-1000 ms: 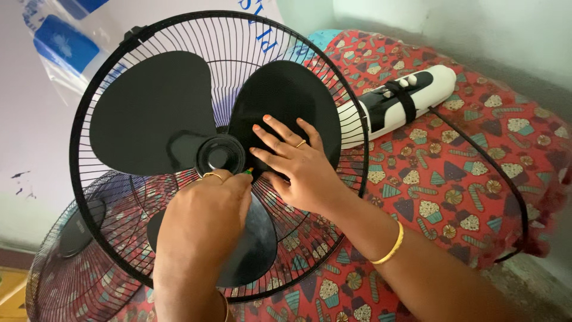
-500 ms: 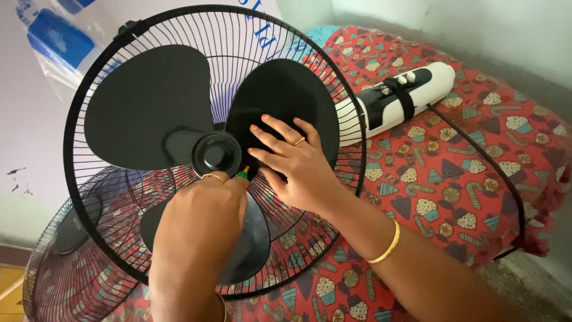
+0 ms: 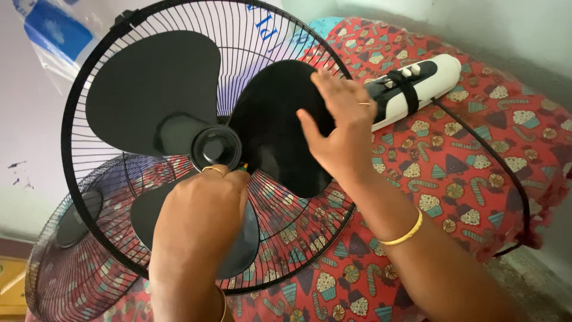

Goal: The person reassembles an electric fan by securing the fan blades to the motor hub with a screwdriver, then attaching and aligning the front wire cage. The fan remains on a patterned surface throughout.

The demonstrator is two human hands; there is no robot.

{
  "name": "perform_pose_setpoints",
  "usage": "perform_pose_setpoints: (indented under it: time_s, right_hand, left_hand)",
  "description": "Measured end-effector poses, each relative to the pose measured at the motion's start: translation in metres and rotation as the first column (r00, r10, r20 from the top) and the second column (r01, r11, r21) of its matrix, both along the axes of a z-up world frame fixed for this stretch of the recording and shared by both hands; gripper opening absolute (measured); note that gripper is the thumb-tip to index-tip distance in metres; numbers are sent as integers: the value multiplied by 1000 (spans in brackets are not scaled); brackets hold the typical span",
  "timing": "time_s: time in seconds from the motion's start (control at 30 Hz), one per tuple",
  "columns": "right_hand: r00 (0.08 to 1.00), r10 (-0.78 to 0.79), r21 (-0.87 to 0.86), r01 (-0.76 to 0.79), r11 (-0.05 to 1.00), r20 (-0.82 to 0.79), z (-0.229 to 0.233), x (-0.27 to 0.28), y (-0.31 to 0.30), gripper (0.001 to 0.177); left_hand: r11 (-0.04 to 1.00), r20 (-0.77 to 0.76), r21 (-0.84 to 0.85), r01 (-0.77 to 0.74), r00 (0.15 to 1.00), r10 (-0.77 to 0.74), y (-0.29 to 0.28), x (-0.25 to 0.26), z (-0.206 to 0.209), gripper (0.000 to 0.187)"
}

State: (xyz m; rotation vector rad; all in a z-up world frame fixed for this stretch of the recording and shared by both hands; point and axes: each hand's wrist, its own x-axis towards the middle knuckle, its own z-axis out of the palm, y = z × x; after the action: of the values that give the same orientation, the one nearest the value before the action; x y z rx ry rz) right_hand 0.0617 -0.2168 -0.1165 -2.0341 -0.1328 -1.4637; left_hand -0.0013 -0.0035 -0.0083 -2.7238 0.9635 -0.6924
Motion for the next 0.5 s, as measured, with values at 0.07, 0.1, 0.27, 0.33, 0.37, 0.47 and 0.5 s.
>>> perform_pose_setpoints:
  time_s: [0.07,0.1,0.27,0.33,0.37,0.47,0.5]
  right_hand:
    - [1000,24,-7,-24,1000,8,-2,2,0,62]
    - [999,32,-10,-31,999,29,-2,3,-2,63]
    - [993,121,107,-119,987,-11,-7,6,-4,69]
    - [991,135,120,-133,984,-3,-8,7,-4,71]
    - [987,159,139,-157,978,-3,-8,7,-4,71]
    - [974,225,203,-221,954,2,-8,7,-4,71]
    - [970,244,228,-238,944,6,-8,7,-4,70]
  left_hand:
    - [999,-28,-44,-9,1000,8,-1,0,0,16]
    - [998,-42,-67,-14,999,11,-1,0,1,17]
    - [996,-30,-79,-49,998,47,4,-2,3,18]
    - [995,-42,-97,-38,999,34,6,-1,3,18]
    - [994,-55,-103,-36,998,30,6,-1,3,18]
    - [995,-57,-86,-42,998,37,6,-1,2,18]
    - [996,-52,-73,-46,998,42,5,-1,2,18]
